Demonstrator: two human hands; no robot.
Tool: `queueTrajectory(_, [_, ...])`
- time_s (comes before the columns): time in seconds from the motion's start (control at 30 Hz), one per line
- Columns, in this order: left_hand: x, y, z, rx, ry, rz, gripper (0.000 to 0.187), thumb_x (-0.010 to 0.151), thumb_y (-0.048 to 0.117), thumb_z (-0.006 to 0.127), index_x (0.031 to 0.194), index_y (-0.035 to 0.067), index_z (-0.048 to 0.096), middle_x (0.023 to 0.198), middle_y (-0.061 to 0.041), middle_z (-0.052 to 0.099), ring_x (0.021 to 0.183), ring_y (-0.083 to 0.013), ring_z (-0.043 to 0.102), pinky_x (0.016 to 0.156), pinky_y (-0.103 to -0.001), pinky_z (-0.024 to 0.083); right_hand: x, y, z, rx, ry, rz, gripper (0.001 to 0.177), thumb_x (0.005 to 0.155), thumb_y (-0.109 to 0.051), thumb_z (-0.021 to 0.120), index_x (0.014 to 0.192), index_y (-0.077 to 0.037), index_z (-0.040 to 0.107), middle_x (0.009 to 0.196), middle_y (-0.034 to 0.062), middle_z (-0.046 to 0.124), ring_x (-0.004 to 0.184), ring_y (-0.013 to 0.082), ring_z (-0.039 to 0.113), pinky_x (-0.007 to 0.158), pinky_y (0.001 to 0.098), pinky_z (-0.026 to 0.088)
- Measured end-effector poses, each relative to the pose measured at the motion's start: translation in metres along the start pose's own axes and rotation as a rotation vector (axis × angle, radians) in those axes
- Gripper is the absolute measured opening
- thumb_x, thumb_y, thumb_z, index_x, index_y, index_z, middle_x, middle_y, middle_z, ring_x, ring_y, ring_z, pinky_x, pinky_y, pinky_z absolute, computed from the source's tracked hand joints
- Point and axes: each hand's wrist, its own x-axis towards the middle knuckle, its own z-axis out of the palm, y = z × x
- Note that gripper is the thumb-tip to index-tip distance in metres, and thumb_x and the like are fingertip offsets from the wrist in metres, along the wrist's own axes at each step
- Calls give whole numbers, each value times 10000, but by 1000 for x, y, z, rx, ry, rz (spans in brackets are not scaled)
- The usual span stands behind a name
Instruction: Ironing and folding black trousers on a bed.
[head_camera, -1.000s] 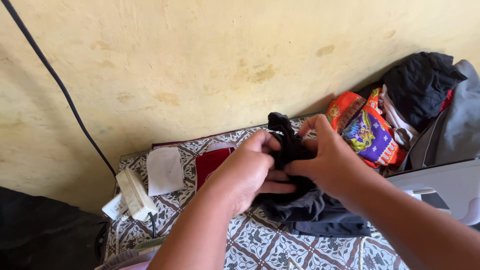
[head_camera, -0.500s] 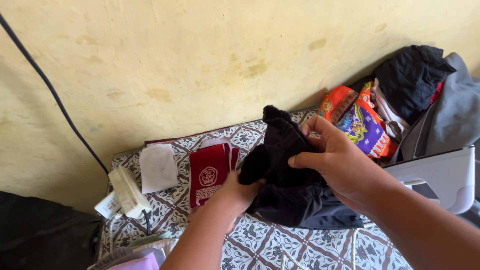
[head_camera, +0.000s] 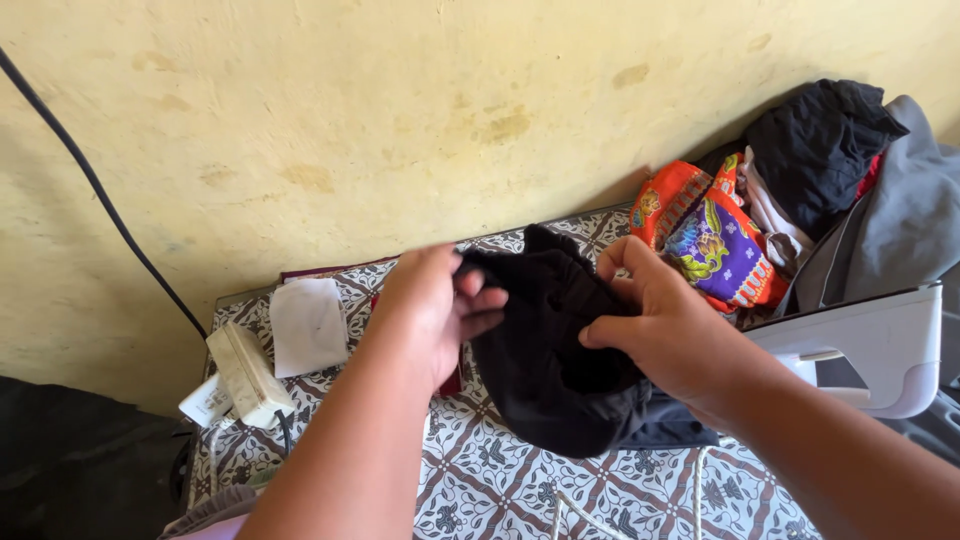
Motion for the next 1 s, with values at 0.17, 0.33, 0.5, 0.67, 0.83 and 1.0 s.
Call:
queueTrajectory(0.17, [-6, 20, 16, -91, -199, 25, 48, 939, 89, 440, 929, 73, 485, 616, -39, 498, 562, -199, 550, 756, -509, 602, 7, 11, -1, -254, -36, -200, 449, 733, 111, 695, 1030, -100, 432, 850, 41, 582, 781, 83, 496, 617, 269, 435])
queueTrajectory(0.33, [17, 7, 14, -213, -293, 144, 85, 916, 53, 519, 871, 25, 452, 615, -47, 513, 548, -189, 526, 752, -492, 649, 2, 5, 2, -238, -80, -143, 436, 734, 106, 690, 1013, -102, 427, 803, 42, 575, 747, 84, 496, 588, 276, 425])
queueTrajectory(0.5, [3, -16, 14, 210, 12, 279, 237, 892, 120, 603, 1114, 55, 552, 716, -54, 644, 654, -185, 615, 746, -420, 558, -9, -9, 7, -34, -44, 33, 382, 748, 95, 654, 1014, -100, 461, 767, 92, 625, 660, 133, 577, 535, 291, 460])
queueTrajectory(0.67, [-30, -34, 21, 281, 86, -72, 771, 878, 344, 756, 1468, 197, 282, 1215, -174, 650, 937, -248, 670, 766, -429, 573, -8, -6, -2, 282, -63, 11, 389, 747, 93, 630, 1035, -108, 463, 806, 100, 637, 669, 189, 653, 540, 321, 517])
queueTrajectory(0.83, [-14, -77, 15, 253, 66, -300, 1014, 860, 281, 773, 1579, 202, 62, 1321, -240, 555, 1008, -340, 709, 842, -471, 623, -6, -1, -7, 315, -74, -54, 395, 755, 109, 637, 1057, -82, 469, 851, 80, 635, 746, 167, 661, 607, 312, 535])
queueTrajectory(1.0, [6, -95, 6, 410, -170, -544, 821, 873, 722, 521, 1284, 25, 659, 1101, -202, 706, 881, -324, 696, 719, -444, 545, -11, -6, -5, 233, -28, -19, 396, 753, 89, 635, 1081, -84, 497, 833, 90, 644, 719, 164, 642, 588, 312, 517])
